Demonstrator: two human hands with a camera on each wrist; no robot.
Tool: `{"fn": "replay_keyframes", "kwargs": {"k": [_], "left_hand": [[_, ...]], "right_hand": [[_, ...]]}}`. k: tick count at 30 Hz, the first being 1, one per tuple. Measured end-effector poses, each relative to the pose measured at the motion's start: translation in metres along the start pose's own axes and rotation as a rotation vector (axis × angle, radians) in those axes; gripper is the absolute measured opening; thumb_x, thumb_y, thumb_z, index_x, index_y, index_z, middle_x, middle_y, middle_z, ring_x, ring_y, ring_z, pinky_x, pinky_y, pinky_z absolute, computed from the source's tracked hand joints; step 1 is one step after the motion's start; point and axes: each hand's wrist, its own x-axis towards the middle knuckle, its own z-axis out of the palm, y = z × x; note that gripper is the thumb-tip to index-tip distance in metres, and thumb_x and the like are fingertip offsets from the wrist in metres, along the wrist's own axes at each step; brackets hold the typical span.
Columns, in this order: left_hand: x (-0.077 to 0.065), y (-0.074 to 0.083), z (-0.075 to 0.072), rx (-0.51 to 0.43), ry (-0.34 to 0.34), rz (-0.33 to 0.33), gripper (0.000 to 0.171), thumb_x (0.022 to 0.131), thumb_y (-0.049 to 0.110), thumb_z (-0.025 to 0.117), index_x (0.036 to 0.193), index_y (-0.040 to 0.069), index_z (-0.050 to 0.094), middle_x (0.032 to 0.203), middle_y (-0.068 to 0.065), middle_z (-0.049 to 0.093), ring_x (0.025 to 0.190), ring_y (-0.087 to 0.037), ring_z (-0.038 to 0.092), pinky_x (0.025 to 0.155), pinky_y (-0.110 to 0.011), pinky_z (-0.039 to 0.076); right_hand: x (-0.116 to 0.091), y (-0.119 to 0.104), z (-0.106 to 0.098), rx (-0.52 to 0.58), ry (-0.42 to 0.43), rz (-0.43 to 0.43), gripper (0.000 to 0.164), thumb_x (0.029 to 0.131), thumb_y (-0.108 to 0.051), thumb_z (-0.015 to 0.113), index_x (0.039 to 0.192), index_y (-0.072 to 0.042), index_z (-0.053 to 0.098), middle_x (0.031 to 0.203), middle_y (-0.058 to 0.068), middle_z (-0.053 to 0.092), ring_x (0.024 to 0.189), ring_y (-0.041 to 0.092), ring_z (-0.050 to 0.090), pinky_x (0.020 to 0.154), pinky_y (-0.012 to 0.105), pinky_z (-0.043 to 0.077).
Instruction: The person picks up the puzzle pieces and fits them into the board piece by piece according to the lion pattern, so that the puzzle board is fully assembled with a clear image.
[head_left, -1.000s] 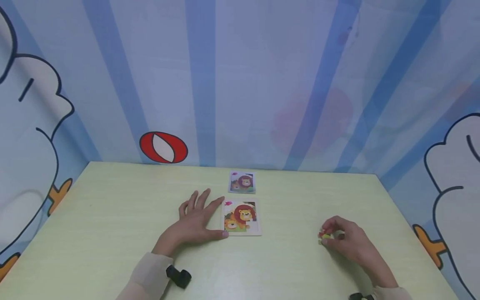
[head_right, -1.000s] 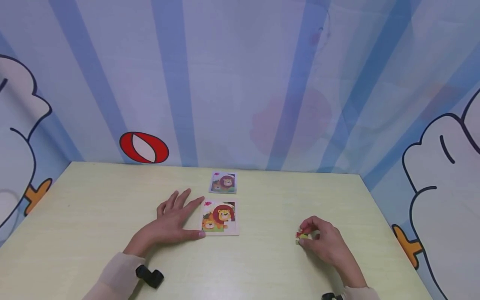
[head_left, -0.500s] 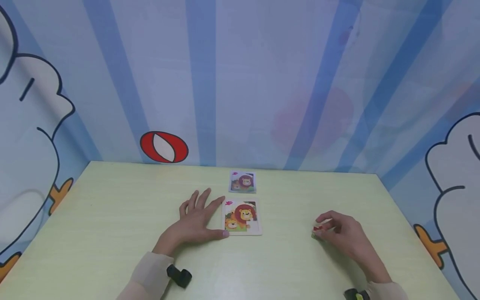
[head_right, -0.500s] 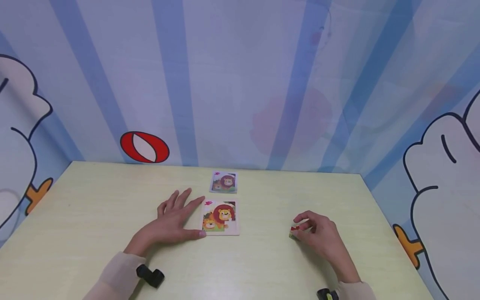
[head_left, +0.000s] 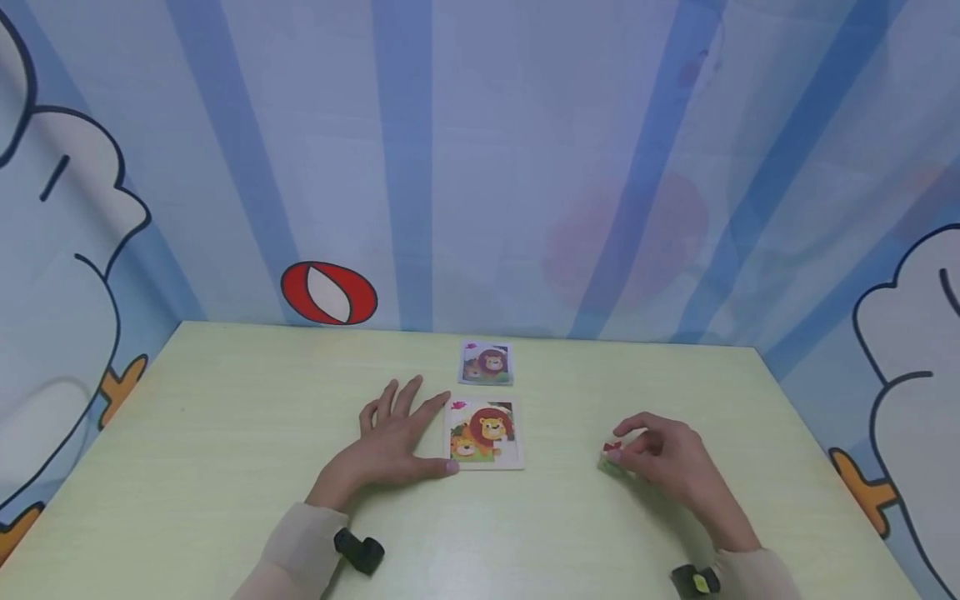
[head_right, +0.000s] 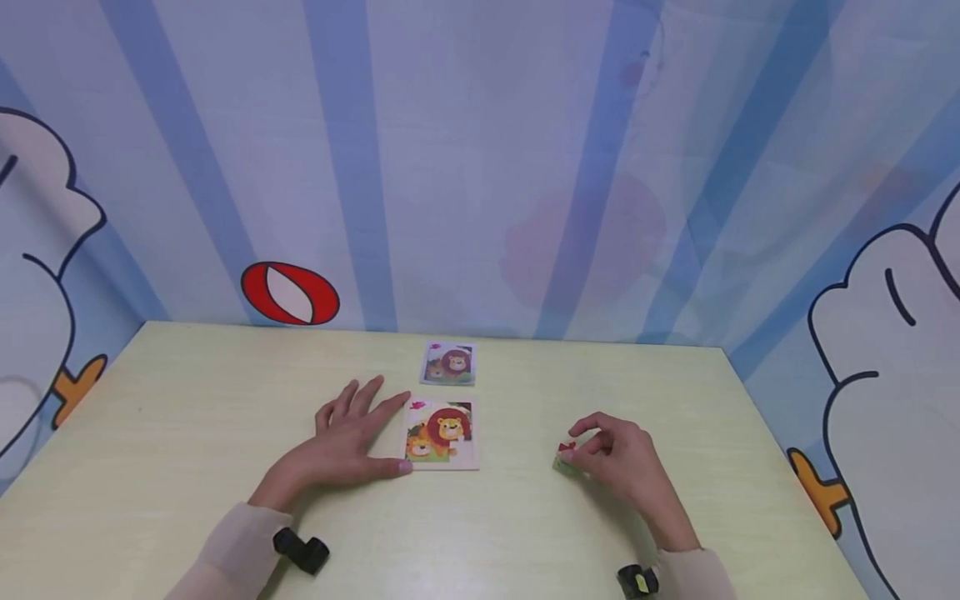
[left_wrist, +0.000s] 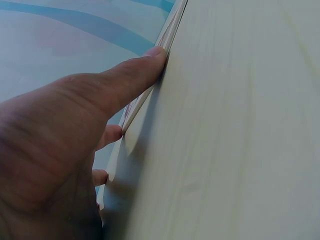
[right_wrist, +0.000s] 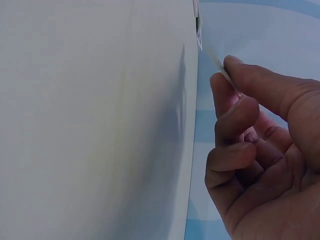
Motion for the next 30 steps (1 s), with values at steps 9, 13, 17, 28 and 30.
{"fn": "replay_keyframes", "kwargs": {"k": [9, 13, 17, 28, 30], "left_hand": [[-0.002, 0.007, -0.005, 0.009, -0.012, -0.004, 0.103, 0.084, 0.058, 0.083, 0.169, 0.026, 0.034, 0.182, -0.018, 0.008, 0.166, -0.051, -0.003, 0.127, -0.075, 0.004], [-0.004, 0.008, -0.006, 0.002, -0.007, 0.001, 0.103, 0.084, 0.059, 0.083, 0.169, 0.026, 0.035, 0.181, -0.019, 0.009, 0.166, -0.052, -0.002, 0.126, -0.076, 0.004], [-0.003, 0.007, -0.005, -0.005, 0.001, 0.011, 0.102, 0.084, 0.062, 0.081, 0.168, 0.026, 0.036, 0.181, -0.019, 0.010, 0.166, -0.053, -0.002, 0.126, -0.077, 0.003], [-0.001, 0.005, -0.004, -0.001, 0.001, 0.004, 0.103, 0.083, 0.058, 0.083, 0.169, 0.026, 0.036, 0.181, -0.019, 0.009, 0.166, -0.053, -0.003, 0.126, -0.077, 0.003], [-0.002, 0.006, -0.004, 0.000, -0.002, 0.004, 0.103, 0.083, 0.059, 0.083, 0.169, 0.026, 0.036, 0.181, -0.020, 0.009, 0.166, -0.053, -0.003, 0.126, -0.077, 0.002]], "right_hand": [[0.006, -0.006, 0.009, 0.045, 0.002, -0.016, 0.026, 0.093, -0.026, 0.085, 0.112, -0.011, 0.076, 0.086, 0.003, 0.082, 0.068, 0.015, 0.066, 0.059, 0.028, 0.053], [0.008, -0.009, 0.012, 0.062, -0.006, -0.011, 0.025, 0.092, -0.026, 0.086, 0.111, -0.013, 0.078, 0.086, 0.003, 0.082, 0.067, 0.016, 0.065, 0.057, 0.028, 0.052], [0.009, -0.013, 0.015, 0.082, -0.014, -0.009, 0.024, 0.092, -0.025, 0.087, 0.110, -0.012, 0.079, 0.086, 0.003, 0.082, 0.066, 0.015, 0.064, 0.057, 0.027, 0.051], [0.015, -0.024, 0.024, 0.064, -0.021, -0.038, 0.025, 0.091, -0.029, 0.087, 0.110, -0.016, 0.080, 0.076, 0.004, 0.077, 0.057, 0.013, 0.056, 0.051, 0.028, 0.044], [0.017, -0.027, 0.025, 0.060, -0.022, -0.043, 0.024, 0.091, -0.029, 0.087, 0.110, -0.016, 0.080, 0.074, 0.004, 0.076, 0.056, 0.013, 0.054, 0.051, 0.027, 0.043]]}}
